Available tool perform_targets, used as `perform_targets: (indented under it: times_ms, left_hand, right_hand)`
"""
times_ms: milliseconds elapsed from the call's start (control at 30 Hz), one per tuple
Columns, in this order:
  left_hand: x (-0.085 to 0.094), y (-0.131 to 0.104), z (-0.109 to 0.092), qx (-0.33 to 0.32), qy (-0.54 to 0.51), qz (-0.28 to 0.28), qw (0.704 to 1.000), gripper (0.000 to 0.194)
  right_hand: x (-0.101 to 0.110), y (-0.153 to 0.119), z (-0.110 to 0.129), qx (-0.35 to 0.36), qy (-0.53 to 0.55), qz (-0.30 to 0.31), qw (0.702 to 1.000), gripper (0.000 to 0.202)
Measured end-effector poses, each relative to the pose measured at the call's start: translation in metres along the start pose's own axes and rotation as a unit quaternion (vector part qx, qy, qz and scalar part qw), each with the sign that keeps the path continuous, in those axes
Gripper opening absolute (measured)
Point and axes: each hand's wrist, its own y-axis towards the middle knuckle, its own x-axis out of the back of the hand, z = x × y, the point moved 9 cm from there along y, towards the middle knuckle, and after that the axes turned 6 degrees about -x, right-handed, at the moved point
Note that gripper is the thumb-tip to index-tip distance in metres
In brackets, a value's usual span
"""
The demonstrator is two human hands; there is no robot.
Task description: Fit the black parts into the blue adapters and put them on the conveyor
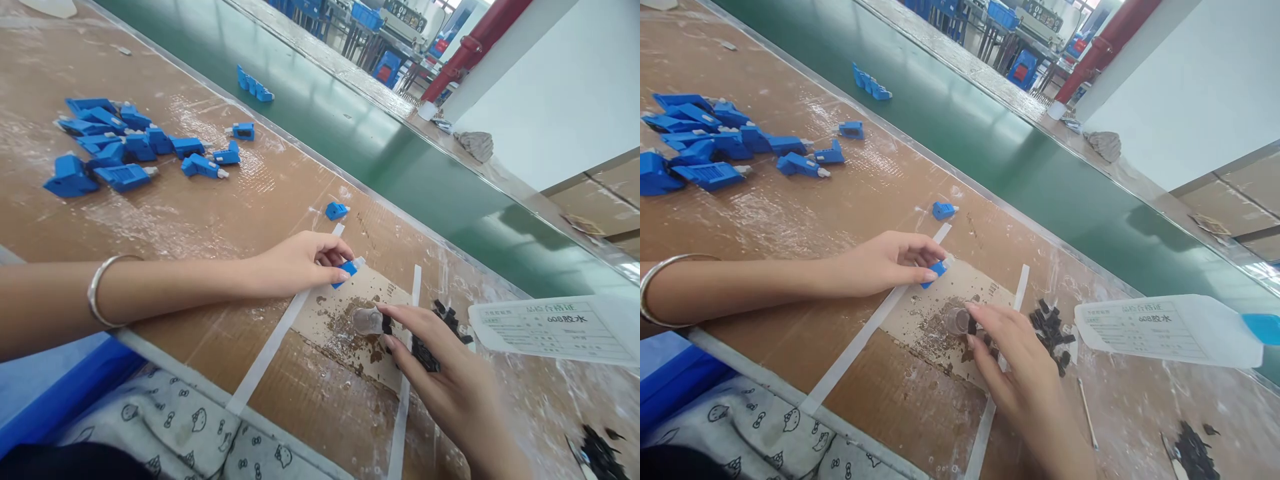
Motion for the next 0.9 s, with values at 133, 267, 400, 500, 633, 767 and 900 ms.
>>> perform_targets:
  times_ms: [133,267,400,500,633,767,900]
  left_hand:
    - [-0.011,-0.005,0.009,0.078,-0.102,0.013,0.992,0.027]
    - [-0.016,-0.009,0.011,0.136,-0.166,-0.001,0.977,0.024]
    - [-0.016,-0.010,0.010,0.141,-0.167,-0.005,0.976,0.026]
    - [-0.018,-0.011,0.008,0.133,-0.162,0.011,0.978,0.027]
    - [-0.029,-0.015,0.006,0.125,-0.239,0.017,0.963,0.026]
    - [-0.057,-0.026,0.006,0.132,-0.362,0.054,0.921,0.034]
    - [-0.076,-0.037,0.006,0.152,-0.447,0.078,0.878,0.042]
  right_hand:
    - [-0.004,0.000,-0.003,-0.007,-0.012,0.015,1.000,0.031]
    - [-0.004,0.000,-0.003,-0.005,-0.017,0.013,1.000,0.032]
    - [-0.003,0.002,-0.002,0.004,-0.018,0.008,1.000,0.033]
    - [0.000,0.002,-0.004,-0.020,0.001,0.001,1.000,0.032]
    - [0.011,-0.005,-0.011,-0.117,0.135,-0.048,0.983,0.034]
    - [0.016,-0.017,-0.018,-0.191,0.287,-0.120,0.931,0.029]
    - [0.010,-0.019,-0.013,-0.187,0.337,-0.109,0.916,0.025]
